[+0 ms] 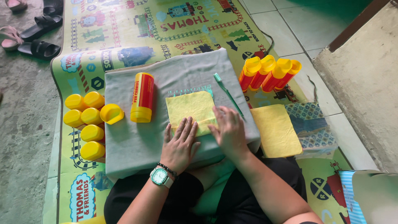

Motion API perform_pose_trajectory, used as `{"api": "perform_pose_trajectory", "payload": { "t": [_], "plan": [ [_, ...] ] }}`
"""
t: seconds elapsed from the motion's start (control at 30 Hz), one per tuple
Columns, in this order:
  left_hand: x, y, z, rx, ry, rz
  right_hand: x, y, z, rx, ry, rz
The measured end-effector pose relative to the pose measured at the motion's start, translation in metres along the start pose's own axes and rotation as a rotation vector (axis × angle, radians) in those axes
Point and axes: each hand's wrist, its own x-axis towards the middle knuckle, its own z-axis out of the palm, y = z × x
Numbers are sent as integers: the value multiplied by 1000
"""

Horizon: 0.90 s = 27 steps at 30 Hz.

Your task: The person wraps a yellow rectangular sheet around a cylindrical container, folds the edges, and secures it with a yellow cap. They then place the wrapped item among other similar containers and repeat the wrapping process with another sheet.

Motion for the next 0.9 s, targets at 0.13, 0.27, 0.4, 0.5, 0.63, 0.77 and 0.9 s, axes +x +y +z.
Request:
{"api": "perform_pose_trajectory", "payload": {
  "t": [0.13,0.27,0.4,0.5,0.63,0.77,0.9],
  "plan": [
    [0,-1,5,-22,-25,-16,-19,-38,-5,7,-21,-213],
    [-1,-5,10,-27,-61,-26,-31,-35,7,-27,-258,-159],
    [-6,-16,17,-51,-153,-89,-31,-23,11,-51,-355,-109],
    [-11,-22,13,-37,-155,-87,-27,-19,7,-60,-308,-134],
    [-13,-22,6,1,-62,-74,-22,-11,7,-66,-201,-185],
    [-14,-24,-11,-12,-12,-47,-22,-5,7,-6,-150,-224],
    [-14,-31,-15,-17,-29,-3,-14,-6,-17,12,-211,-284]
  ]
}}
